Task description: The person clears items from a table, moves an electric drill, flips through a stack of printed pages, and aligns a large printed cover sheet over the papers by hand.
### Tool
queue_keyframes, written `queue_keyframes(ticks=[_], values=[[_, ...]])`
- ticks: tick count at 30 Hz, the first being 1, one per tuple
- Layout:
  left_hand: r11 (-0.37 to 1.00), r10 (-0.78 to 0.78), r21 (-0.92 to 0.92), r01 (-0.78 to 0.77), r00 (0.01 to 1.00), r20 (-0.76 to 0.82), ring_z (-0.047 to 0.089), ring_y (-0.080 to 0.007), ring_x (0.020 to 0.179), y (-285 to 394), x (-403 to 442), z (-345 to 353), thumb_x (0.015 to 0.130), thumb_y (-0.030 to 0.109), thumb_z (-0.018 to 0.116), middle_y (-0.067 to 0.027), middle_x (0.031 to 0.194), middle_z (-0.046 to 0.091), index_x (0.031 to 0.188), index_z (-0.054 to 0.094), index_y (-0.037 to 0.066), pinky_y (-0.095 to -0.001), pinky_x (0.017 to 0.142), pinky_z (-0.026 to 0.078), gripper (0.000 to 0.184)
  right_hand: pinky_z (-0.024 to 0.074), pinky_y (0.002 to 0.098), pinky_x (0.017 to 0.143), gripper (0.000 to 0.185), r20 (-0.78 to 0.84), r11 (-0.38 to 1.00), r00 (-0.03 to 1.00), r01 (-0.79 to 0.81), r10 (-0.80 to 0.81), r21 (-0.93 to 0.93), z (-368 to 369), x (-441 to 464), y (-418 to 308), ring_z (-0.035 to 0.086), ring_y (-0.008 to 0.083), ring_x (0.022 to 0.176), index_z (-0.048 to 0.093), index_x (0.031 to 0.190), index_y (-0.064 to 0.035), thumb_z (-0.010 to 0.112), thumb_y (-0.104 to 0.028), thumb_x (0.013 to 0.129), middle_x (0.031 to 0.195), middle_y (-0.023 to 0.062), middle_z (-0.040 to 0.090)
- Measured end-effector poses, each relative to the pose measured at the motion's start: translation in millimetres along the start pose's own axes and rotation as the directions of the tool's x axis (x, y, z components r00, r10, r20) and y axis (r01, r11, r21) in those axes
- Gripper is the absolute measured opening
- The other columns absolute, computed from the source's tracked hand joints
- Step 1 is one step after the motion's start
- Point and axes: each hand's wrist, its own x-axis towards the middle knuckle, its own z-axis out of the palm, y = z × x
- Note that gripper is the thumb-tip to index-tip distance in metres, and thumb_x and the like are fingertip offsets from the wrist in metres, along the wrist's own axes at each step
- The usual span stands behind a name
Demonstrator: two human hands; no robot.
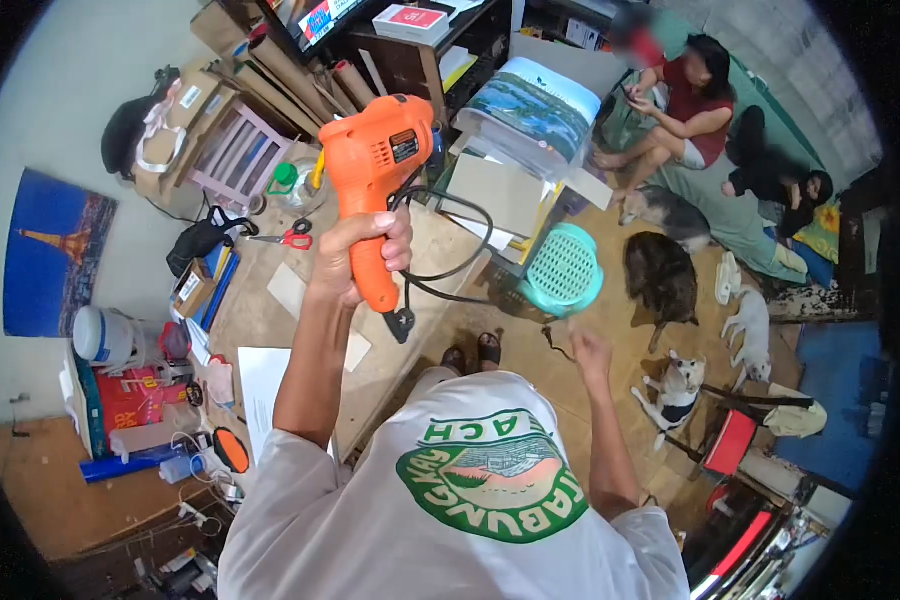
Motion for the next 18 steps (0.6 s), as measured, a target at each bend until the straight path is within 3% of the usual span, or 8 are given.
queue_keyframes(ticks=[2,4,6,8,12,14,15,18], values=[[1.0,-0.009,0.026,0.008,1.0,0.027,0.049,-0.0106,0.063,1.3,-4.0,-0.9,0.082,0.011,0.066,-0.0068,0.083,0.053,0.13,0.038,-0.002,-0.0254,0.056,0.044,0.057,0.0473,0.0328,0.063,0.033,-0.307,0.948,0.939,0.23,-0.156,0.221,-4.5,-15.6,-101.7,0.058,0.013,0.067,0.071,0.095,0.0011,0.064,-0.031,0.092,0.069,0.0132,0.064],[0.947,-0.027,0.315,0.066,0.992,-0.127,0.052,-0.011,0.066,-9.5,-9.3,-3.1,0.08,0.011,0.068,-0.0101,0.088,0.059,0.131,0.038,-0.003,-0.0258,0.058,0.047,0.06,0.0468,0.0335,0.06,0.03,-0.327,0.856,0.886,0.425,-0.328,0.294,-4.3,-33.7,-178.1,0.059,0.0142,0.066,0.069,0.095,0.0018,0.062,-0.027,0.094,0.073,0.0142,0.066],[0.938,-0.042,0.335,0.088,0.989,-0.144,0.055,-0.0108,0.069,-29.6,-9.6,-15.3,0.08,0.013,0.071,-0.011,0.092,0.062,0.126,0.045,-0.002,-0.0253,0.061,0.048,0.055,0.0476,0.0343,0.06,0.026,-0.199,0.745,0.789,0.614,-0.581,0.26,-6.1,-67.9,-227.5,0.061,0.0188,0.065,0.066,0.103,0.0009,0.059,-0.022,0.095,0.081,0.0156,0.067],[0.911,-0.08,0.383,0.155,0.975,-0.205,0.057,-0.0099,0.071,-48.6,-9.5,-15.1,0.08,0.016,0.073,-0.0093,0.093,0.062,0.115,0.055,0.0,-0.0248,0.061,0.048,0.043,0.0488,0.0348,0.062,0.025,-0.2,0.483,0.484,0.874,-0.852,0.057,16.3,-88.7,-239.5,0.062,0.026,0.066,0.064,0.113,-0.0024,0.058,-0.018,0.094,0.086,0.0154,0.065],[0.972,-0.12,0.171,0.161,0.966,-0.229,0.059,-0.011,0.076,-81.0,-11.2,-19.2,0.081,0.02,0.075,-0.0056,0.094,0.062,0.106,0.06,0.001,-0.0267,0.066,0.05,0.035,0.0489,0.0378,0.062,0.03,0.045,0.592,0.6,0.797,-0.799,-0.117,18.3,-102.0,-235.1,0.06,0.0309,0.066,0.062,0.121,-0.0077,0.059,-0.016,0.093,0.087,0.0144,0.065],[0.971,-0.107,0.178,0.161,0.955,-0.278,0.06,-0.013,0.081,-88.9,-8.3,-12.7,0.081,0.018,0.073,-0.0038,0.089,0.059,0.109,0.057,0.003,-0.0332,0.075,0.054,0.035,0.0468,0.0358,0.059,0.033,0.075,0.652,0.651,0.735,-0.755,0.186,-0.7,-102.9,-221.7,0.058,0.0293,0.065,0.062,0.125,-0.0088,0.059,-0.015,0.093,0.083,0.0147,0.062],[0.991,-0.125,0.009,0.132,0.956,-0.265,0.06,-0.0147,0.078,-90.8,-3.6,-10.1,0.083,0.017,0.071,-0.0029,0.085,0.058,0.114,0.055,0.001,-0.0359,0.079,0.054,0.039,0.0444,0.0313,0.059,0.033,0.199,0.734,0.708,0.669,-0.677,0.115,-6.5,-97.4,-195.8,0.057,0.0199,0.066,0.061,0.127,-0.0058,0.059,-0.016,0.095,0.084,0.0088,0.063],[0.974,-0.123,-0.214,0.074,0.967,-0.224,0.058,-0.0157,0.073,-78.7,8.1,-3.1,0.086,0.017,0.065,-0.0009,0.08,0.055,0.122,0.049,-0.002,-0.0429,0.085,0.054,0.044,0.0422,0.0269,0.061,0.028,0.223,0.843,0.882,0.282,-0.416,0.459,-9.3,-97.5,-114.0,0.051,0.0082,0.069,0.066,0.119,-0.0015,0.061,-0.019,0.097,0.084,-0.0005,0.06]])
